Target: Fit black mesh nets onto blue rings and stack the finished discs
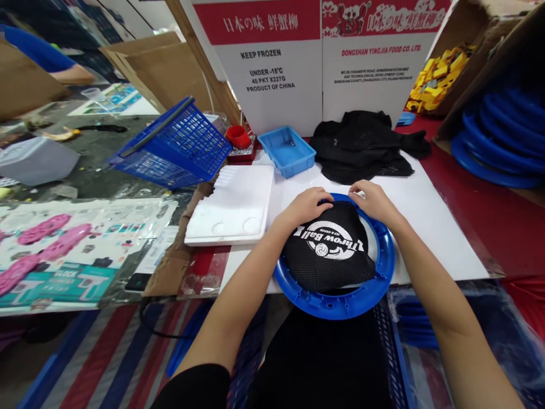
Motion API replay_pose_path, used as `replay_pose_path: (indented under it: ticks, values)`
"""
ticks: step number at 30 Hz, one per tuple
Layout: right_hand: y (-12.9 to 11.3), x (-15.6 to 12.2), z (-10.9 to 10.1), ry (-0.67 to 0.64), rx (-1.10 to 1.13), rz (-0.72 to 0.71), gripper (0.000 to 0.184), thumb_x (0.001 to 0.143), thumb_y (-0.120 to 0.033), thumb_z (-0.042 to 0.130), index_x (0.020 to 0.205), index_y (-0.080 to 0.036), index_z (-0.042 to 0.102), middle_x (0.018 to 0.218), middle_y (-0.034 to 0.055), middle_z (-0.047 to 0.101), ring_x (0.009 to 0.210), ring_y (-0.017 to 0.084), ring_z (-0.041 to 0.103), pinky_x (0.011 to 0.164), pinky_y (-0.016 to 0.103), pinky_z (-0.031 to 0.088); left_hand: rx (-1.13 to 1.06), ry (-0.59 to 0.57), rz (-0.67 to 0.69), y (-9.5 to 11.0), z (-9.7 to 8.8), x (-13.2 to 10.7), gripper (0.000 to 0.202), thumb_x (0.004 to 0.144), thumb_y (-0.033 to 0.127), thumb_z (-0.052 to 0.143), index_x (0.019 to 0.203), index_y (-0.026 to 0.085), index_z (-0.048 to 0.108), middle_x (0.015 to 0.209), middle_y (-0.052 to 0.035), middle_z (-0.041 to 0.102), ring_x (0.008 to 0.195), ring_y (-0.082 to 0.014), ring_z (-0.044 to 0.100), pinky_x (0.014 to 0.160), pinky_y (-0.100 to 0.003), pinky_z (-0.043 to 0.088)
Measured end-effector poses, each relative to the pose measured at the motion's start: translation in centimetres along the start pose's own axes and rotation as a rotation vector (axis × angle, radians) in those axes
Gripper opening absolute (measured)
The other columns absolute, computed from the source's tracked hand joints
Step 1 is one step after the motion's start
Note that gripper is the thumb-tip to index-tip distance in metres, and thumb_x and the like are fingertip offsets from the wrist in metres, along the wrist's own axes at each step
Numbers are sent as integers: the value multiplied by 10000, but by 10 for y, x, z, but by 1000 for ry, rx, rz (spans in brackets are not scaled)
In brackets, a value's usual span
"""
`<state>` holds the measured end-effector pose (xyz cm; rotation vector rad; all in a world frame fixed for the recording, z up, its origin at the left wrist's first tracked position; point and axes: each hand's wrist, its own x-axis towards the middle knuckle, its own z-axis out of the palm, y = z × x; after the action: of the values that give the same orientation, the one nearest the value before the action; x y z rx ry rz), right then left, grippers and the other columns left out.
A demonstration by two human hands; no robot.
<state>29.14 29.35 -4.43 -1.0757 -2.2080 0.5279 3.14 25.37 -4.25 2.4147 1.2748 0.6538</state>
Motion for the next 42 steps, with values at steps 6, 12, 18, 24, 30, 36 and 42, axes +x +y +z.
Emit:
replay_pose_path:
  ticks: [6,12,18,24,30,36,42]
  values:
    - [3,-4,-15,-149,-7,-139,227,1006,-386,649,1011,-263,841,1286,101,761,1180,321,705,1099,523,531,129,-7,-41,5,5,0,224,1064,280,574,1143,189,763,1126,-96,748,1118,-274,664,1028,-414,534]
    - [11,-1,-5,-246,10,-123,288,1025,-361,585,991,-238,844,1258,112,783,1154,317,717,1081,526,557,206,-41,-50,14,0,-2,256,1078,253,529,1171,171,753,1160,-123,734,1128,-286,638,1060,-437,522]
    - [10,0,-5,-242,72,-72,259,983,-314,591,892,-233,819,1193,94,802,1113,290,735,1083,485,557,206,-97,122,18,1,-7,500,1018,82,462,1438,250,674,1531,-94,630,1384,-285,564,1162,-473,467]
    - [11,0,-2,-202,102,17,211,923,-282,646,844,-237,836,1183,67,819,1074,287,757,1055,448,563,227,-196,118,22,5,-8,655,937,5,436,1488,292,645,1617,-71,579,1472,-268,548,1156,-479,441]
    - [4,-2,0,-53,53,7,132,893,-237,667,958,-241,782,1097,77,802,1056,304,741,1012,473,571,255,-138,83,30,3,-3,409,1083,190,434,1398,270,682,1495,-73,667,1342,-256,638,1070,-428,461]
    - [-1,-5,-16,-109,-19,-101,159,969,-350,669,965,-239,782,1328,133,731,1265,357,669,1134,577,510,374,-65,-72,26,1,-6,369,1127,298,448,1426,237,655,1461,-111,654,1259,-290,663,1029,-447,458]
    - [14,-11,-17,-339,-87,11,221,964,-408,734,1095,-270,845,1665,125,525,1601,461,378,1294,711,322,506,-61,-186,27,-2,-11,432,1117,396,492,1452,155,617,1445,-203,617,1205,-359,665,1000,-480,486]
